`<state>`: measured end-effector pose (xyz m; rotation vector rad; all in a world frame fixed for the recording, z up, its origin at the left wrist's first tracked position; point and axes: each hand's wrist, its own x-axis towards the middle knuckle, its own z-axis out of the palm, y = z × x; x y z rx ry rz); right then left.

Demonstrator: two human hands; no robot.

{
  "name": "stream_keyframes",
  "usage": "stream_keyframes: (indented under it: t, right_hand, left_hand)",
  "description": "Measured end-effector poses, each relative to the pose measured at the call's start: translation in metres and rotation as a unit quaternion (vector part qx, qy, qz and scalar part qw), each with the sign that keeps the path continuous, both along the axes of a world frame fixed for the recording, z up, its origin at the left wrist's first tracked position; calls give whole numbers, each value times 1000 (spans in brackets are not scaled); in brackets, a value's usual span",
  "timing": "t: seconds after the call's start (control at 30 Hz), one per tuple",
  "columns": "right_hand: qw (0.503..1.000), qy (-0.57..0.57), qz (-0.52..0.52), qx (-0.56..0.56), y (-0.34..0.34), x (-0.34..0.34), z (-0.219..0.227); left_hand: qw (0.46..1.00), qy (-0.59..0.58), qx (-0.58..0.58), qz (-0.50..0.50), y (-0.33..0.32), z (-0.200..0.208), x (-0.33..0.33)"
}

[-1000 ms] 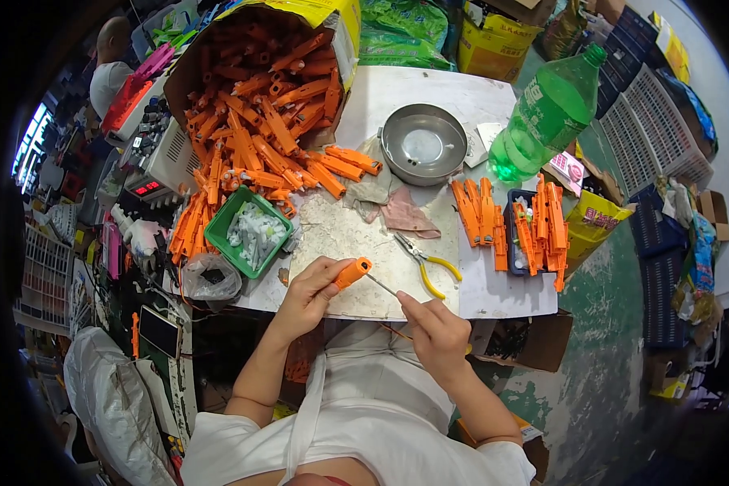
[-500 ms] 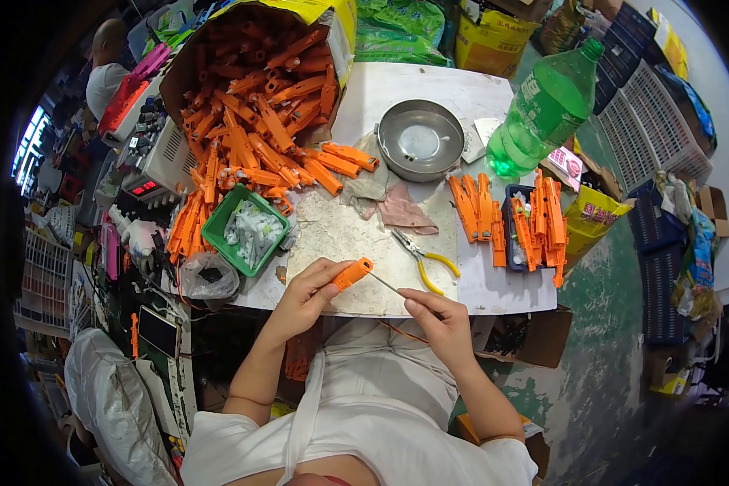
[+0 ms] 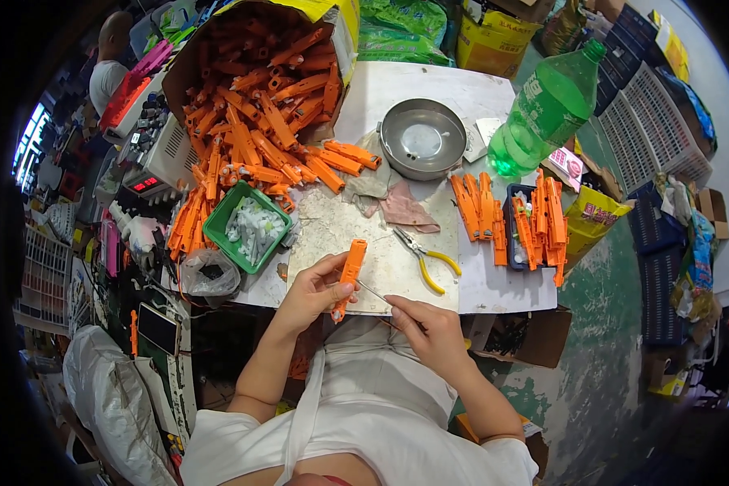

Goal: The person assembles small orange plastic components for toy guns using a soldering iron and pliers.

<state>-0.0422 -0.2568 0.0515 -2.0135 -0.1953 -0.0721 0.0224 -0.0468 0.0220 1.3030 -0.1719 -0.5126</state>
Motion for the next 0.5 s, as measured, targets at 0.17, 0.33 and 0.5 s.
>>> stream_keyframes:
  t: [0.17,0.33,0.5]
  right_hand:
    - [993,108,14,41,-6,2,3]
    - [957,243,75,139,-20,11,0]
    - [913,345,61,210,-23,10,-11]
  left_hand:
    - [1000,17,-3,-1,1,0,-1]
    - [999,-14,21,-26,4,-8,-2]
    - [998,5,38,-45,-1,-2,-2]
